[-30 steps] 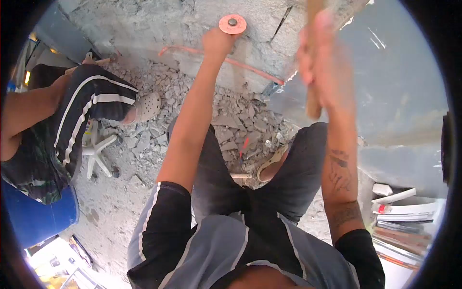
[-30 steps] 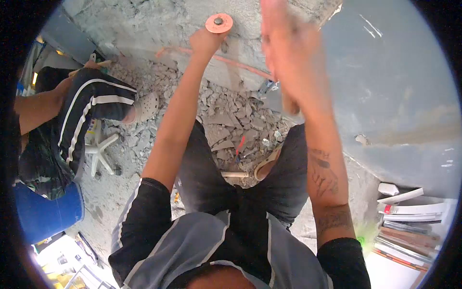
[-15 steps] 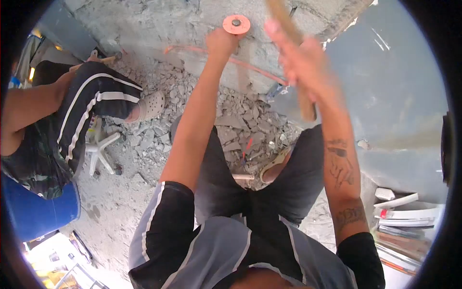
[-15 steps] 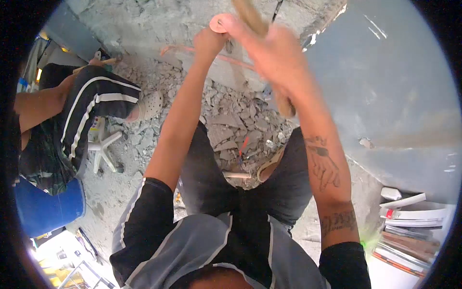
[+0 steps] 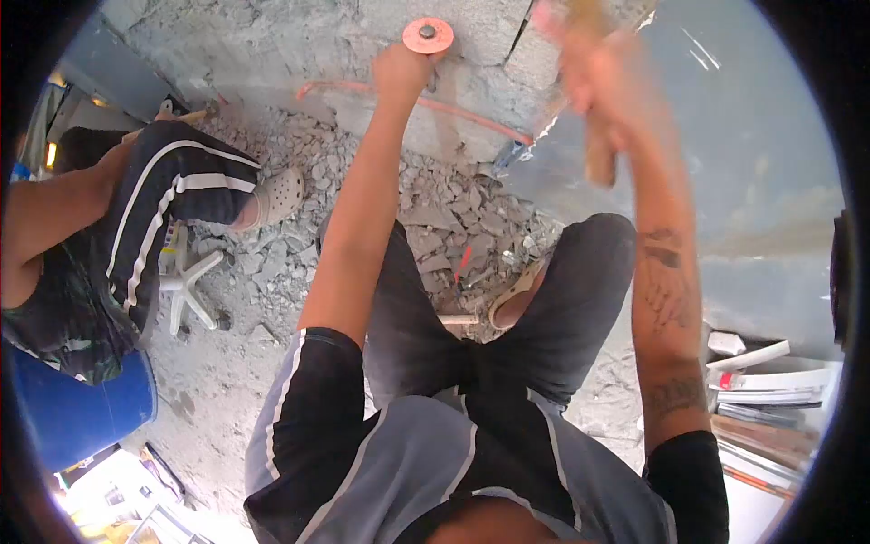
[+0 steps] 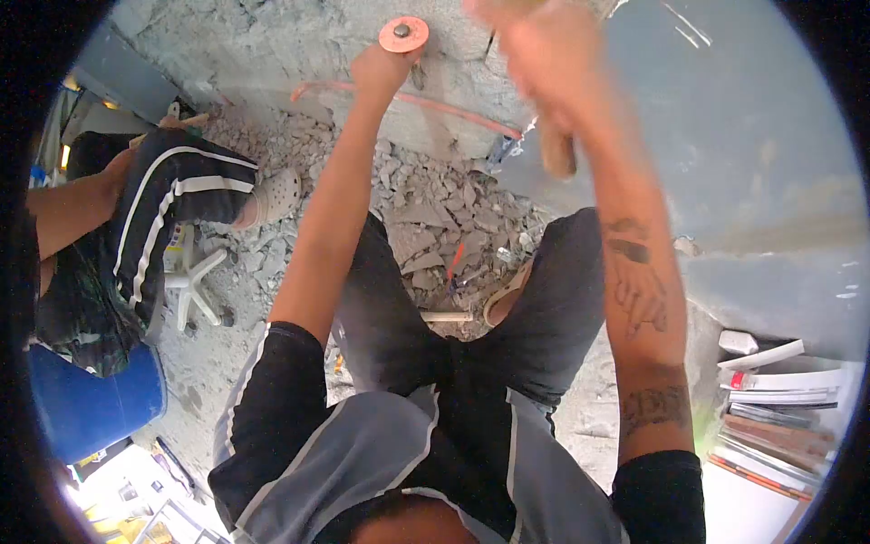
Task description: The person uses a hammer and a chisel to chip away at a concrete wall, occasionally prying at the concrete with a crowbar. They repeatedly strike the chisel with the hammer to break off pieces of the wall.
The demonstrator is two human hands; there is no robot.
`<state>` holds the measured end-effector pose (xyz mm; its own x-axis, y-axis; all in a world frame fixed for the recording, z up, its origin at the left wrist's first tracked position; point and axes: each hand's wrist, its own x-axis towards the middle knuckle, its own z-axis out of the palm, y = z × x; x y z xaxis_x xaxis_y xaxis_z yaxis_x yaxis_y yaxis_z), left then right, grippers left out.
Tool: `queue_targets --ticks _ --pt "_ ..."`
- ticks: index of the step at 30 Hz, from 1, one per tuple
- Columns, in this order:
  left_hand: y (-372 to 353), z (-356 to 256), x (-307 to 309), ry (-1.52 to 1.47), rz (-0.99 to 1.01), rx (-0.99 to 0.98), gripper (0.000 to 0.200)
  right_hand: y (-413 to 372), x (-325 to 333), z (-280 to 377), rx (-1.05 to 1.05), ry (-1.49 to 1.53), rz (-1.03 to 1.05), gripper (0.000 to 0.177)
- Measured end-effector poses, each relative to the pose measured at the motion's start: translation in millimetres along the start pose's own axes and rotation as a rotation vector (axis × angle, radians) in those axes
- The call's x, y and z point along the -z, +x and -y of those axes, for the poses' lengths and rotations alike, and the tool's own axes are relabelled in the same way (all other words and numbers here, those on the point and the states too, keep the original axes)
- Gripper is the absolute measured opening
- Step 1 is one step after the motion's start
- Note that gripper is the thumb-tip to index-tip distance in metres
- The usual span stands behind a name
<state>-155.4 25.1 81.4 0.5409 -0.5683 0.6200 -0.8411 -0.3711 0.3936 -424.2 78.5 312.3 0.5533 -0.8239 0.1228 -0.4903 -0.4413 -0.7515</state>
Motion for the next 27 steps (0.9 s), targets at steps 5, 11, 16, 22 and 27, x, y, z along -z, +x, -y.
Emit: queue_targets --ticks 5,11,16,22,27 --pt "-5 -5 5 -0.043 -0.004 -0.007 0.046 -1 -6 15 0.479 0.035 -0.326 0.039" --pt "-6 -16 19 -0.112 -0.052 0.094 0.046 41 -76 -77 -0.204 -0.212 0.314 0.046" --pt "-5 -4 3 -0.004 -0.016 0.021 0.046 14 -5 23 0.203 -0.118 0.015 0.043" --pt "-4 -5 -2 -0.029 -0.121 -0.024 0.047 14 -52 4 0.420 0.006 -0.215 0.041" --pt "1 -7 9 -0.119 -0.089 0.029 0.046 26 -71 -71 -0.182 -0.128 0.268 0.048"
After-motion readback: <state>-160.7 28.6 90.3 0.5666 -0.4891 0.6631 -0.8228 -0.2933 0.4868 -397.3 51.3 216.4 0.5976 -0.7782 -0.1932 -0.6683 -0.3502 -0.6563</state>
